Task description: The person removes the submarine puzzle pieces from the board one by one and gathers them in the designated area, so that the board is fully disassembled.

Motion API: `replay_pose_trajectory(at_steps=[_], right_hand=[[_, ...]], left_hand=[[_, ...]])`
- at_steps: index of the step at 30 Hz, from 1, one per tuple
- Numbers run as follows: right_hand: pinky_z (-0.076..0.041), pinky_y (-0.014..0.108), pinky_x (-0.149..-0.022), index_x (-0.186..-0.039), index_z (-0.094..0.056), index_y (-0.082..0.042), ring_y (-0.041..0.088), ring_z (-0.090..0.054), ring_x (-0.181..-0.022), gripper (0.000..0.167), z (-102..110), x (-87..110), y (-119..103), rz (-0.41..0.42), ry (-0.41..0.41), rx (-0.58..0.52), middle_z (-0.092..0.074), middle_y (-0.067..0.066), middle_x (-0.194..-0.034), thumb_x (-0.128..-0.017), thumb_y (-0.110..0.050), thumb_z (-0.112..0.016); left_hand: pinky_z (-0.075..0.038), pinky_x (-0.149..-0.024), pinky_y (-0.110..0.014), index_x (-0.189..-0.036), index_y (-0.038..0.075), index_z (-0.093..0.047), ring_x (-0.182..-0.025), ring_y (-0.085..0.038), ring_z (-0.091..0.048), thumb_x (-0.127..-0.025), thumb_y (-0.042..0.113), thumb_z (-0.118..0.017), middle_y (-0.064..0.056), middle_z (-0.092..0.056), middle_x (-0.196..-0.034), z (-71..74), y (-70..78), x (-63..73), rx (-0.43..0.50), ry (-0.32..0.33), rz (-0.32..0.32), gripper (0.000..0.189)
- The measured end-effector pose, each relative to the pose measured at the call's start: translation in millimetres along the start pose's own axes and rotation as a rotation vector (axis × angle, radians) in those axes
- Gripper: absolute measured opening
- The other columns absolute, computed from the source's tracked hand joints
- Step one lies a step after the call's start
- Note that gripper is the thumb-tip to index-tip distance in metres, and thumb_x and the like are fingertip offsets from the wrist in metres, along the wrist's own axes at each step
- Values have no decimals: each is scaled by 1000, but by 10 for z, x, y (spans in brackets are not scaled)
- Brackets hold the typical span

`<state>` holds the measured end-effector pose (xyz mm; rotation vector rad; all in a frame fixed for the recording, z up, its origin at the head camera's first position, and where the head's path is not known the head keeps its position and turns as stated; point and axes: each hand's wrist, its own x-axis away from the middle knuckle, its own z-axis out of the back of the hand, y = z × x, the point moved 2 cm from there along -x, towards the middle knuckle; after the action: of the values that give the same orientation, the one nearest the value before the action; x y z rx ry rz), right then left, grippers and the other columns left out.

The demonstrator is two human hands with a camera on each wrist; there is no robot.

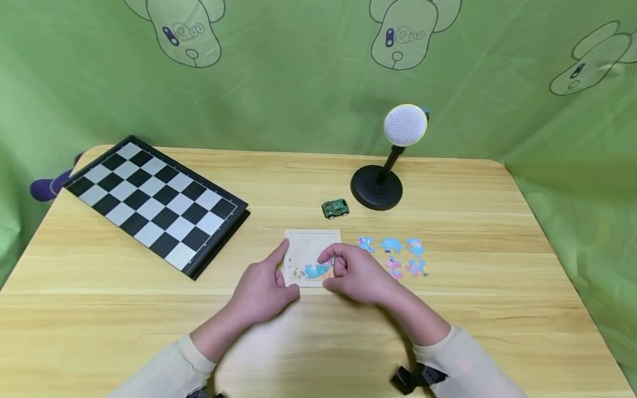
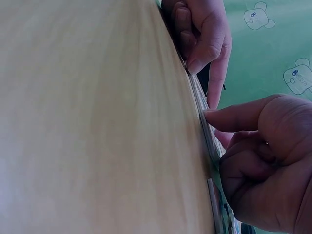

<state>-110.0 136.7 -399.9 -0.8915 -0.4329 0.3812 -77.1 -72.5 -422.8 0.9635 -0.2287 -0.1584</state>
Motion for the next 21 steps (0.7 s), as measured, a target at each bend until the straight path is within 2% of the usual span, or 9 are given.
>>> replay_pose_trajectory(at_steps=[9,21], right_hand=[[-45,35,-70,-107,-62,-10,10,-41,-54,29,-20,-25,21,-4,-34,50,-43,-4,-61,-83,-3,-76],[-44,35,-70,-108,-60,-9,10,-41,-55,28,-12,3,-42,0,-38,60,-42,-4,-62,-85,-2,-74]], left_hand=[[-40,-46,-30,-156,5,-32,-47,-11,-51,-76,14,-76,6,-53,-55,8,6,4,7,-4,6,92],[-40,-46,-29,-156,4,-33,-47,-10,-51,-75,13,-76,6,-53,-55,2,-2,0,11,4,-6,92]])
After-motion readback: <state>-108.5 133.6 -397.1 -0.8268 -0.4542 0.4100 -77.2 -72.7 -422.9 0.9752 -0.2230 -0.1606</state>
